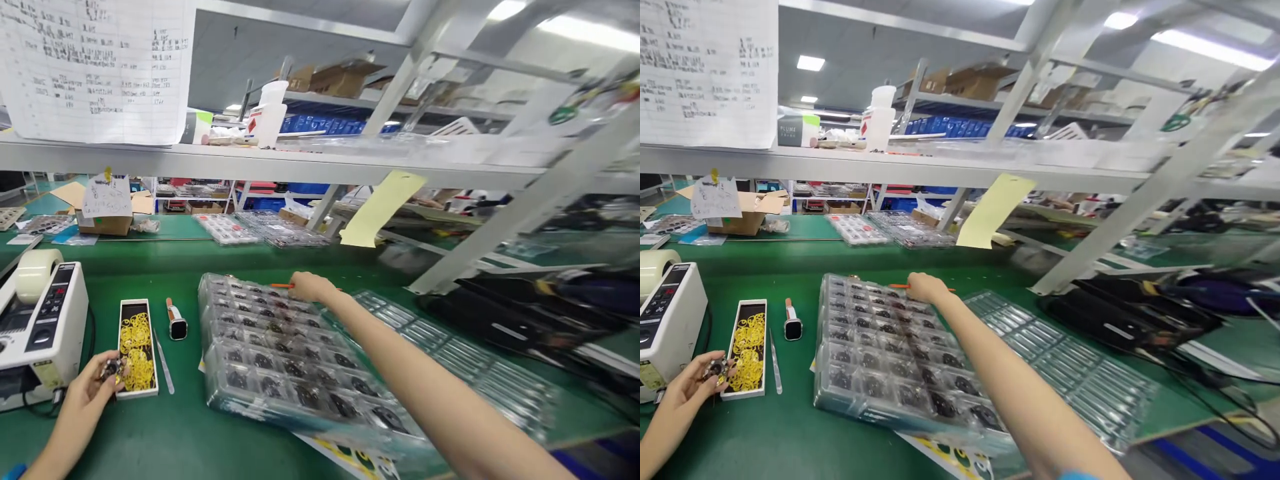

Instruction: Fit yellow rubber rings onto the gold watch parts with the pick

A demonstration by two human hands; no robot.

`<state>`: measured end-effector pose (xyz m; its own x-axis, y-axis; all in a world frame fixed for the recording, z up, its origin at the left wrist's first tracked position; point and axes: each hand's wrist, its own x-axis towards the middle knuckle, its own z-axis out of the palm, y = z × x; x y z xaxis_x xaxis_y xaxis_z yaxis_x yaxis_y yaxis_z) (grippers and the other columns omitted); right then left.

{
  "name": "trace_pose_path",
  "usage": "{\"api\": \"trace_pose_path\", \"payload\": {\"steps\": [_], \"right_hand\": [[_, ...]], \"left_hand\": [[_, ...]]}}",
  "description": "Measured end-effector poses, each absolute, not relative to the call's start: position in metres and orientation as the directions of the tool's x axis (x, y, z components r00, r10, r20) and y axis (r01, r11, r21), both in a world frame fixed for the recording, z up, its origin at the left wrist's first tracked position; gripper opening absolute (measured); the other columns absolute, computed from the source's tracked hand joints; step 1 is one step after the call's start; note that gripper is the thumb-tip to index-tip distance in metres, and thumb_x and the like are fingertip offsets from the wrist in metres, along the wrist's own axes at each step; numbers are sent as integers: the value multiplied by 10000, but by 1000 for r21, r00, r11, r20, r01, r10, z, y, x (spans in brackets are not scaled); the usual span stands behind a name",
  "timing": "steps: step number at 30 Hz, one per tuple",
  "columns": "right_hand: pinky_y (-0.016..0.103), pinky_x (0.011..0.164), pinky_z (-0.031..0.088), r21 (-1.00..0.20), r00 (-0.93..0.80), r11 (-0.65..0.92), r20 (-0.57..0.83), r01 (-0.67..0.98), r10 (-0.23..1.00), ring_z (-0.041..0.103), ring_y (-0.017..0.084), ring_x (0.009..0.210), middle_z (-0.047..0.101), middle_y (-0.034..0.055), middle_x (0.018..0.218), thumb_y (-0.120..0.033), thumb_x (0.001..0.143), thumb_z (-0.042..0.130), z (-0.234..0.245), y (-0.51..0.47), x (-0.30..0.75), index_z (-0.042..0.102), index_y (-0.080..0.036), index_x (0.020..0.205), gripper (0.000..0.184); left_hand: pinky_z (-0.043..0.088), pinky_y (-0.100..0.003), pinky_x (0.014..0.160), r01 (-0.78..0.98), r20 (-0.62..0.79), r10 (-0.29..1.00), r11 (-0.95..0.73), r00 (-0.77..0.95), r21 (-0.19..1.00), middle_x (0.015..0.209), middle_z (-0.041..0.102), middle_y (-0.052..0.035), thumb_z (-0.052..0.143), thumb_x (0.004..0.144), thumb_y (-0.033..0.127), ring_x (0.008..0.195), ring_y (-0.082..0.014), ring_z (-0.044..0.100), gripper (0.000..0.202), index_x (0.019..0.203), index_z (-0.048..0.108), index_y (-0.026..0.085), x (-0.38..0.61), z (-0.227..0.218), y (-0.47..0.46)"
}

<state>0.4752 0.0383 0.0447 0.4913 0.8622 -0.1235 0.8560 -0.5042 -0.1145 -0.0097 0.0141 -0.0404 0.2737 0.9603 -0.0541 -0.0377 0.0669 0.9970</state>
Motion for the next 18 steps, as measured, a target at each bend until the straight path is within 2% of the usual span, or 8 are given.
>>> {"api": "trace_pose_path", "payload": {"steps": [3,5,7,8,10,12,14,18], "right_hand": [[269,615,448,-253,390,-381,-15,889,921,603,171,681,649,51,729,-285,893,507,54,29,433,672,-108,882,243],[253,617,439,-354,285,-252,43,901,958,597,164,686,662,40,771,-351,916,425,52,17,393,665,-135,942,323],[244,631,445,-475,157,-92,100,875,983,598,161,709,666,29,806,-424,908,402,44,1,345,655,-162,898,364],[250,626,448,-609,73,53,181,792,981,599,171,714,665,39,796,-434,887,438,40,-6,321,652,-159,852,350],[255,603,445,-746,-5,251,315,617,949,591,172,696,647,37,755,-422,867,481,31,-17,275,635,-177,767,307],[264,611,452,-772,-26,385,432,506,901,592,173,707,637,41,758,-359,858,508,21,-23,238,623,-190,725,244],[283,645,467,-765,-27,459,503,452,864,602,181,746,642,50,794,-294,853,520,10,-21,211,635,-200,740,186],[308,662,477,-772,11,492,542,402,841,596,187,754,630,48,793,-245,829,553,-11,-14,188,671,-221,781,131]], "left_hand": [[562,-338,874,-83,-57,959,83,279,993,1148,666,-70,731,656,541,1001,-261,667,577,1114,609,212,-3,-29,10],[531,-351,930,-110,-69,943,110,326,988,1150,660,-64,739,659,519,1010,-256,664,573,1130,611,219,4,-18,6],[499,-366,973,-116,-100,920,155,380,981,1115,666,-68,736,678,490,1025,-258,656,503,1080,641,202,12,-6,2],[488,-372,987,-124,-117,906,182,406,976,1096,667,-71,724,698,476,1037,-261,649,447,1034,658,189,17,0,0],[473,-395,1004,-188,-137,878,246,458,951,1070,664,-76,679,751,450,1039,-265,647,340,936,673,165,25,8,-2],[457,-435,1017,-274,-150,850,324,506,906,1021,673,-77,630,798,382,996,-257,665,262,926,664,156,30,11,-1],[431,-470,1036,-342,-176,837,391,518,855,998,687,-66,596,802,244,951,-233,681,241,1029,636,172,31,7,3],[388,-464,1081,-411,-199,850,424,487,807,1103,679,-52,558,732,64,1056,-211,638,447,1157,583,201,25,-9,10]]}}
